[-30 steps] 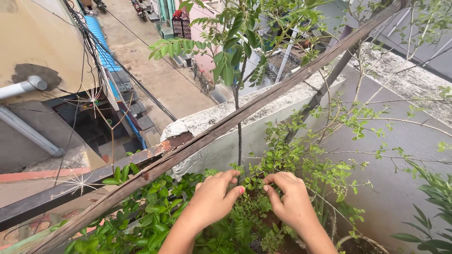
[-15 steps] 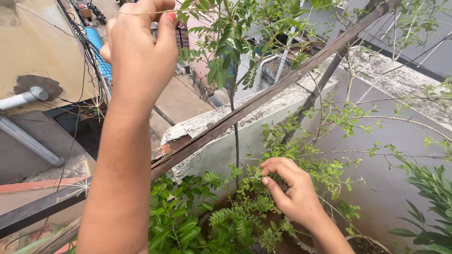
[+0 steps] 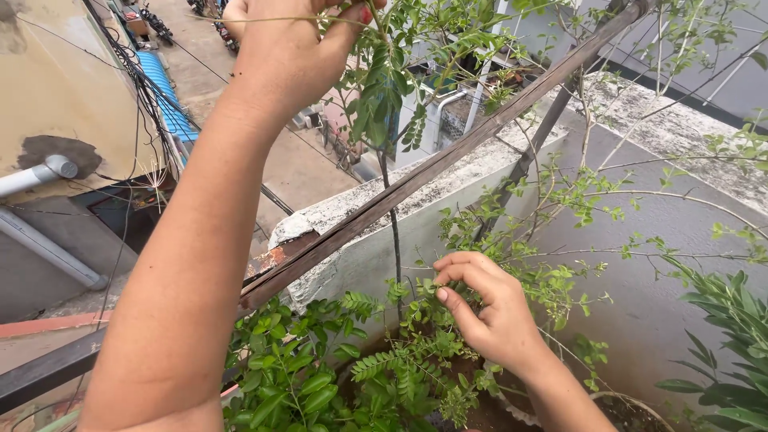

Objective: Harvesting curry leaves from a plant on a balcony.

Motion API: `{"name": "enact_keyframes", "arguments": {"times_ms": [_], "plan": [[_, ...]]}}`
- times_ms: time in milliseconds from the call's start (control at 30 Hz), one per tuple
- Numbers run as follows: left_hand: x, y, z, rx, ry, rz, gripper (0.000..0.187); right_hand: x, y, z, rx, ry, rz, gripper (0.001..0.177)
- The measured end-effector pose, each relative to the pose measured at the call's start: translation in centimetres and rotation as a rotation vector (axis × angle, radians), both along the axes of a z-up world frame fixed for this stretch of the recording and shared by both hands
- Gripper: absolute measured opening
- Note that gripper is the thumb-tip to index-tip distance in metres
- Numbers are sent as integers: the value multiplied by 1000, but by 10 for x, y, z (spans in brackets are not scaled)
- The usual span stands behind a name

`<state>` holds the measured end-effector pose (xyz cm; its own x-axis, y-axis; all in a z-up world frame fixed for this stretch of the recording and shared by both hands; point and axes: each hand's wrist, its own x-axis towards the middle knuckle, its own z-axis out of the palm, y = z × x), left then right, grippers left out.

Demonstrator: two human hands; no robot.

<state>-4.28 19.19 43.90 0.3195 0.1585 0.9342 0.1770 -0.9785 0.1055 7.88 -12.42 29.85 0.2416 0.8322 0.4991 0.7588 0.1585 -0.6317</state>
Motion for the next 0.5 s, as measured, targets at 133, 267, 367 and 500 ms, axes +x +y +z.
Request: {"name": "enact_keyframes", "arguments": {"times_ms": [133,267,367,500], "plan": [[-26,-51,22,-8,59,-3,13,-1,7,30,148,-79,3,11],[-40,-65,10,38,63,2,11,-16,14,65,244,-134,12,11],[-50,-79,9,166,31,-8,10,-36,19,95,332,-208,37,13],[-58,-89,6,187,81,-24,15,-50,30,123,436,-295,44,15]]}}
